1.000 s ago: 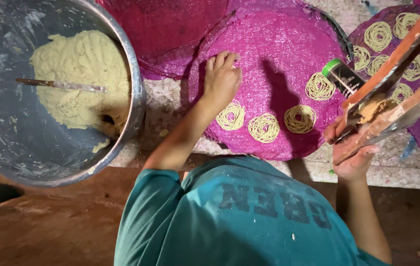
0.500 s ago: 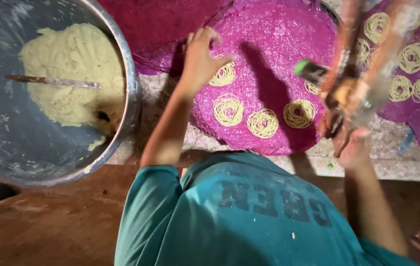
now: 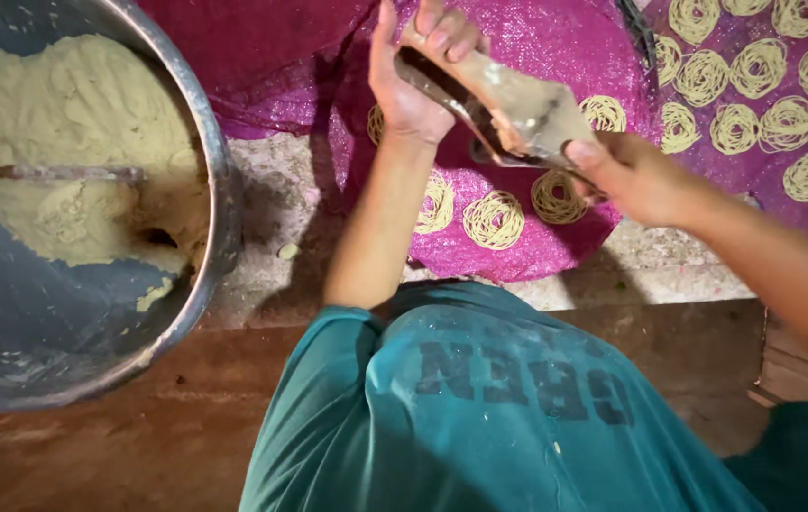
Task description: The person scoops dough from a metal bowl into a manual press and extrudes spiral-shaped dough onto pink trays. The person repeatedly fills the press, closes it, and squeezes the dough into circular patterns, then refills the press from the bowl.
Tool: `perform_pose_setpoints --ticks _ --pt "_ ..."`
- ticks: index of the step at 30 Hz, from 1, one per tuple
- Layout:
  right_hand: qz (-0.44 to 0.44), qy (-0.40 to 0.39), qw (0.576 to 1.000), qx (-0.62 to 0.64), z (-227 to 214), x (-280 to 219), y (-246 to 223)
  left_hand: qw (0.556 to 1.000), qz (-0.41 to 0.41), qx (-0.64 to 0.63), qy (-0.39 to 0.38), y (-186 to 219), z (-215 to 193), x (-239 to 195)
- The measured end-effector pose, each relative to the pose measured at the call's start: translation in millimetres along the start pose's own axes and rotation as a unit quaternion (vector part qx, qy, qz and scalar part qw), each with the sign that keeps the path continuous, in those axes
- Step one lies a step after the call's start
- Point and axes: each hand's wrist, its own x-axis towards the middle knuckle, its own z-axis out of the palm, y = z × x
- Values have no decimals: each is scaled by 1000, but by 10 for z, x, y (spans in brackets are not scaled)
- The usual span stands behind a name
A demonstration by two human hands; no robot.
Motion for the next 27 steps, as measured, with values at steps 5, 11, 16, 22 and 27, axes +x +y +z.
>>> perform_pose_setpoints --ticks 5,11,16,22,27 --pt "11 -11 999 35 55 -30 -167 998 -2 -15 65 -38 -113 -114" --pt "45 24 995 -82 -246 -85 -350 997 44 18 61 -156 -91 80" --pt "-12 40 998 -53 -55 -53 -422 997 39 52 42 118 66 89" --pt "58 -1 995 -85 -223 -297 -288 984 36 -23 174 -210 235 -51" --pt "17 77 995 -59 -286 -229 -375 989 40 8 143 -199 284 292"
